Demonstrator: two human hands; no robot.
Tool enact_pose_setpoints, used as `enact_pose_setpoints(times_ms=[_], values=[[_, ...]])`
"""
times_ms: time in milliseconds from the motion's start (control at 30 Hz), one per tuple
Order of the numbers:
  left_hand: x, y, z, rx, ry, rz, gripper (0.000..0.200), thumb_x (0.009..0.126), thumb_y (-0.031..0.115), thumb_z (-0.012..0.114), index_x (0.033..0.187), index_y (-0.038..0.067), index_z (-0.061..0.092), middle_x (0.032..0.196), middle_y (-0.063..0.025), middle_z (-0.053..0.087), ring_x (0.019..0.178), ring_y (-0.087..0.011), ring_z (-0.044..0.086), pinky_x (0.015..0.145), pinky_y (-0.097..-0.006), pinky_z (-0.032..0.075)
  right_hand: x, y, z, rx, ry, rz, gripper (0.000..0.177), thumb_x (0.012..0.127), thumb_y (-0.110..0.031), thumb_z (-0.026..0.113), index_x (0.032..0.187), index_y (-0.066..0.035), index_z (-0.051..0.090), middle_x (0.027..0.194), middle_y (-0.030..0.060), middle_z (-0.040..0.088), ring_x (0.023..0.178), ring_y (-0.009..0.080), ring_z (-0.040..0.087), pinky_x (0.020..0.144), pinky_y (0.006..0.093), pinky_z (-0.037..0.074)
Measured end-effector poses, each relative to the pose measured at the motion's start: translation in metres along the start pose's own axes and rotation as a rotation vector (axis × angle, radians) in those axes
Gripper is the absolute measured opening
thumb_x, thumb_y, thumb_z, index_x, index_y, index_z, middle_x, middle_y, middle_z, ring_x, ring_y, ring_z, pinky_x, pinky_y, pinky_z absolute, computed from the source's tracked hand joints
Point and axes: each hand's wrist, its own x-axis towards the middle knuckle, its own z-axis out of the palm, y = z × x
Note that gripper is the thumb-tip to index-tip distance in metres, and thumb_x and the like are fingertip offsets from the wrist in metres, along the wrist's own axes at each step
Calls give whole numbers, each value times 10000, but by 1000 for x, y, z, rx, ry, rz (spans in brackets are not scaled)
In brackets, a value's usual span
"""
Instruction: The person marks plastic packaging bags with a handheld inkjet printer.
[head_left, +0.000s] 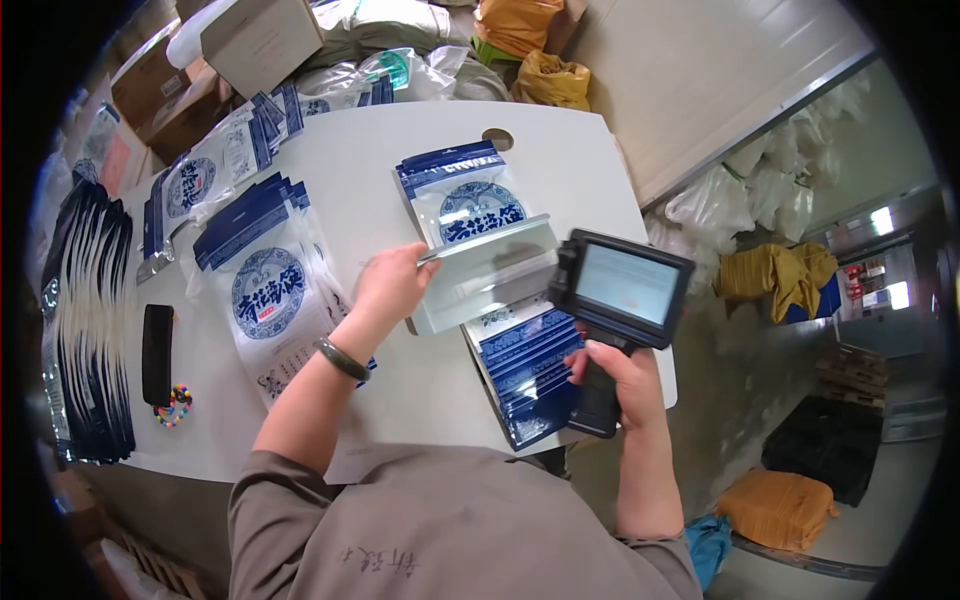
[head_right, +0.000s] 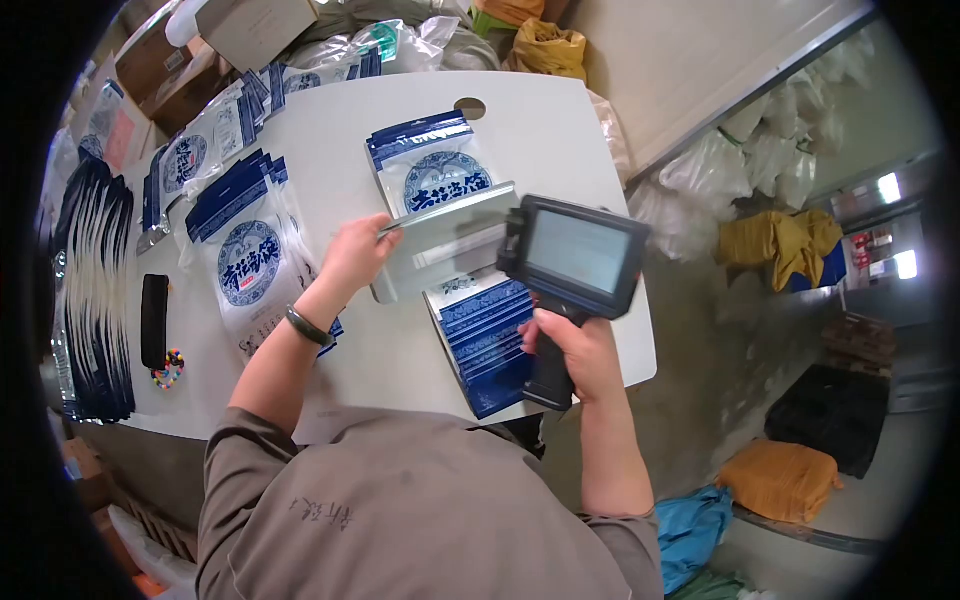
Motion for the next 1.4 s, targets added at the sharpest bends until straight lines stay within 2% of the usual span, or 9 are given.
enact_pose_setpoints(times_ms=[133, 300, 400, 567, 767, 900, 1067, 1300, 1400], values=[[-2, 4, -3, -4, 1, -18, 298, 976, 343, 590, 1082, 78, 676, 967, -185, 720, 934, -382, 683, 807, -488, 536, 15, -6, 22, -189, -33, 56, 261, 895, -130, 659, 1096, 33, 630, 780, 99, 680, 718, 164, 676, 646, 297, 561], [-7, 6, -1, -17, 10, -36, 302, 977, 340, 594, 1113, 84, 680, 976, -203, 715, 942, -395, 678, 814, -487, 536, 31, -12, 38, -234, -21, 113, 208, 889, -120, 665, 1036, 22, 632, 781, 91, 675, 693, 160, 667, 623, 301, 556], [-9, 2, 2, -29, 51, -2, 266, 977, 328, 585, 1051, 87, 670, 936, -160, 726, 900, -369, 696, 772, -482, 548, 37, -16, 37, -281, -25, 114, 212, 886, -113, 667, 1044, 24, 630, 777, 88, 672, 684, 159, 666, 616, 303, 554], [-11, 5, -2, -60, 46, -17, 243, 975, 308, 592, 1018, 79, 662, 933, -163, 725, 897, -372, 698, 780, -485, 550, 42, -19, 38, -287, -17, 99, 187, 873, -92, 673, 1018, 24, 642, 755, 77, 670, 677, 154, 661, 601, 297, 547], [-13, 6, -4, -103, 44, -29, 224, 971, 285, 600, 994, 70, 658, 938, -166, 726, 909, -374, 699, 791, -487, 552, 49, -20, 49, -520, -53, 127, 178, 823, -29, 648, 990, 32, 639, 754, 64, 655, 657, 135, 638, 589, 300, 515], [-11, 4, -1, -90, 54, -19, 219, 967, 278, 603, 1000, 69, 659, 939, -169, 727, 914, -375, 699, 793, -486, 552, 51, -13, 63, -583, -72, 167, 139, 827, -55, 640, 927, 42, 632, 717, 74, 646, 609, 155, 634, 583, 308, 509], [-11, 6, -4, -55, 14, -52, 250, 975, 311, 594, 1082, 99, 673, 969, -170, 727, 947, -369, 692, 809, -480, 546, 53, -11, 80, -757, -103, 235, 231, 828, -142, 637, 910, 74, 623, 689, 104, 653, 584, 166, 654, 595, 329, 544], [-9, 6, -5, -73, -25, -51, 292, 981, 332, 589, 1130, 100, 682, 1005, -174, 726, 971, -369, 683, 830, -478, 538, 75, -21, 44, -789, 3, 221, 217, 836, -120, 625, 940, 70, 639, 668, 109, 648, 541, 174, 649, 539, 330, 548], [-10, 8, -7, -79, -10, -53, 300, 974, 334, 603, 1123, 89, 687, 1018, -174, 725, 985, -368, 679, 848, -472, 536, 86, -27, 3, -637, 110, 248, 189, 842, -100, 645, 917, 73, 638, 668, 105, 643, 544, 189, 652, 504, 339, 554]])
